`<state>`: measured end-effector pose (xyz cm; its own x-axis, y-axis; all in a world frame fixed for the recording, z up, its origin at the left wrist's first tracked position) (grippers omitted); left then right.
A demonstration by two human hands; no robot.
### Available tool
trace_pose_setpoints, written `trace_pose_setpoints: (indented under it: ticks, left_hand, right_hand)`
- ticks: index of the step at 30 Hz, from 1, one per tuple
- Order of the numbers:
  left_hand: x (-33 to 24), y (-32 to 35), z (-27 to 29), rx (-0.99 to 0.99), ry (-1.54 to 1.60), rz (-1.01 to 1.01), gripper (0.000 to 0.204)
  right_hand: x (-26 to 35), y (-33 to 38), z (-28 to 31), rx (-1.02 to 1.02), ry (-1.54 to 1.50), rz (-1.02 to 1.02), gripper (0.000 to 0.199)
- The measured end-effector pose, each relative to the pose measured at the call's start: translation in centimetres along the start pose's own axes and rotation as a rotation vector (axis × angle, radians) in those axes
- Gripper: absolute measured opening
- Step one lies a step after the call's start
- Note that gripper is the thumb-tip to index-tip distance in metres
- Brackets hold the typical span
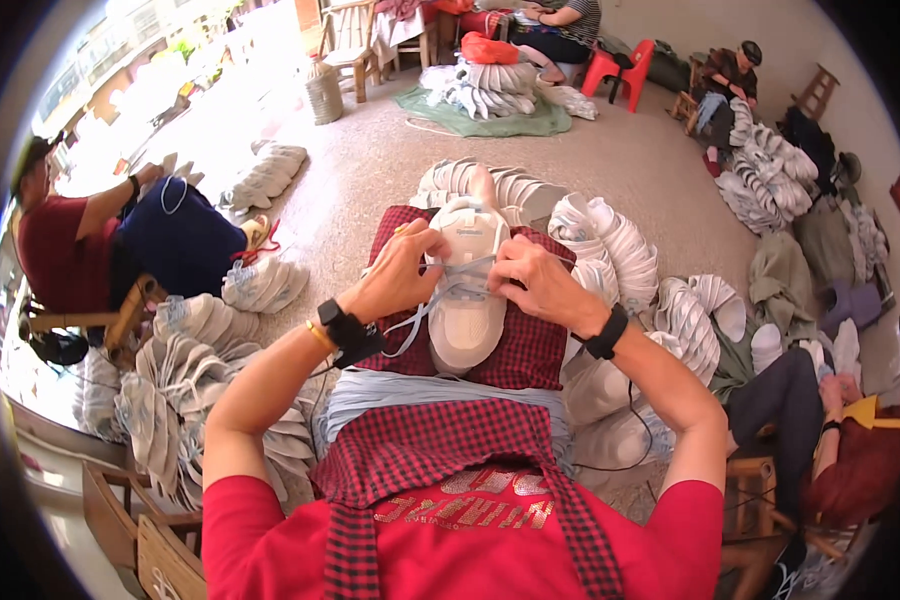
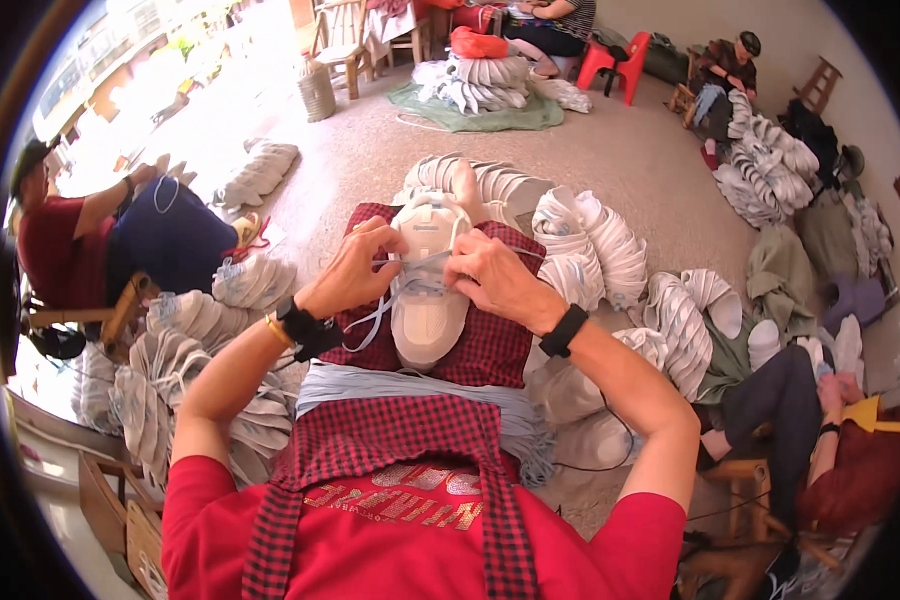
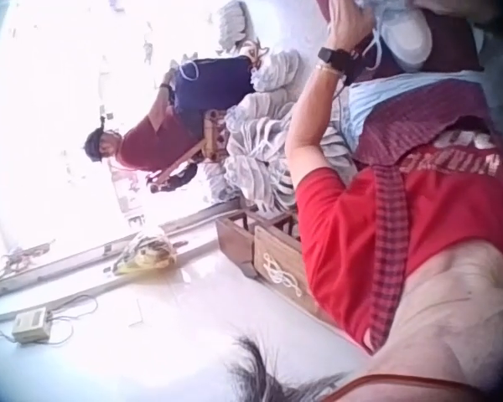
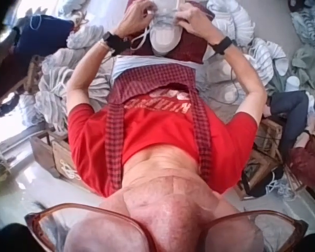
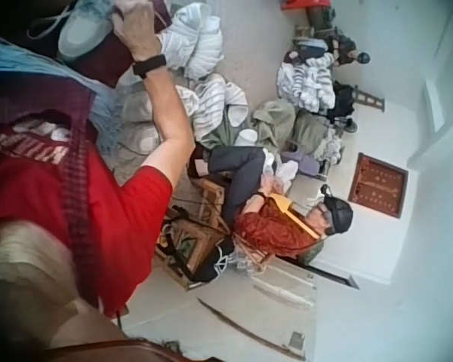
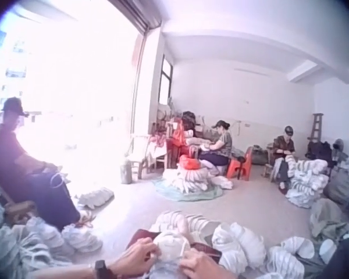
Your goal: Lacing white sneakers in a shoe manufacturing workshop.
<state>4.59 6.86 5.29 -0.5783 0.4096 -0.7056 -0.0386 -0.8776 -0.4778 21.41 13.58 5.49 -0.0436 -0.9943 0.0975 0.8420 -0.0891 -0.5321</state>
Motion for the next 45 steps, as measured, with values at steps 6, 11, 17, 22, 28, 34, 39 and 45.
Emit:
trace_pose_setpoints:
  ticks: [6, 11, 17, 22, 28, 34, 39, 45]
  left_hand:
    - [0.4, 0.2, -0.1, -0.018, -0.052, -0.017, 0.021]
    - [0.0, 1.2, 0.2, -0.090, -0.028, -0.065, 0.024]
    - [0.8, 1.5, 0.7, -0.081, 0.042, -0.036, 0.025]
    - [1.4, 1.8, 0.7, -0.085, 0.083, -0.031, 0.025]
    - [2.2, 2.3, 0.6, -0.034, 0.091, 0.033, 0.025]
    - [1.7, 2.0, 0.9, 0.030, 0.087, 0.171, 0.023]
    - [0.0, 2.1, 1.3, 0.049, 0.109, -0.037, 0.013]
    - [4.0, 1.8, 3.0, 0.091, 0.285, 0.283, 0.022]
  right_hand:
    - [1.3, 0.4, -0.2, 0.173, -0.206, -0.117, 0.017]
    - [1.2, 0.2, 0.5, 0.132, -0.024, -0.043, 0.018]
    - [2.3, -0.2, -0.1, 0.122, 0.010, 0.111, 0.021]
    - [1.4, -0.5, -0.1, 0.083, -0.019, -0.095, 0.016]
    - [1.4, 0.1, 0.1, 0.146, 0.047, -0.018, 0.014]
    - [2.8, -1.0, 0.6, 0.019, 0.145, 0.028, 0.015]
    - [1.4, -1.2, 0.6, -0.089, 0.221, -0.074, 0.018]
    - [-0.1, -0.2, -1.2, -0.023, 0.119, -0.253, 0.023]
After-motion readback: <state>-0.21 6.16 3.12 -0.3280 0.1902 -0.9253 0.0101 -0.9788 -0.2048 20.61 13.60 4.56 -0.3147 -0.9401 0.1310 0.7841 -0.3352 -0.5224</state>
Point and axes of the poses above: each hand's wrist, its own y-axis away from the middle knuckle, its own z-axis out of the back of the hand, x = y × z, the point moved 7 cm from there along -y, towards the middle knuckle, and after that the axes turned 14 degrees about y, right-handed, at the moved point
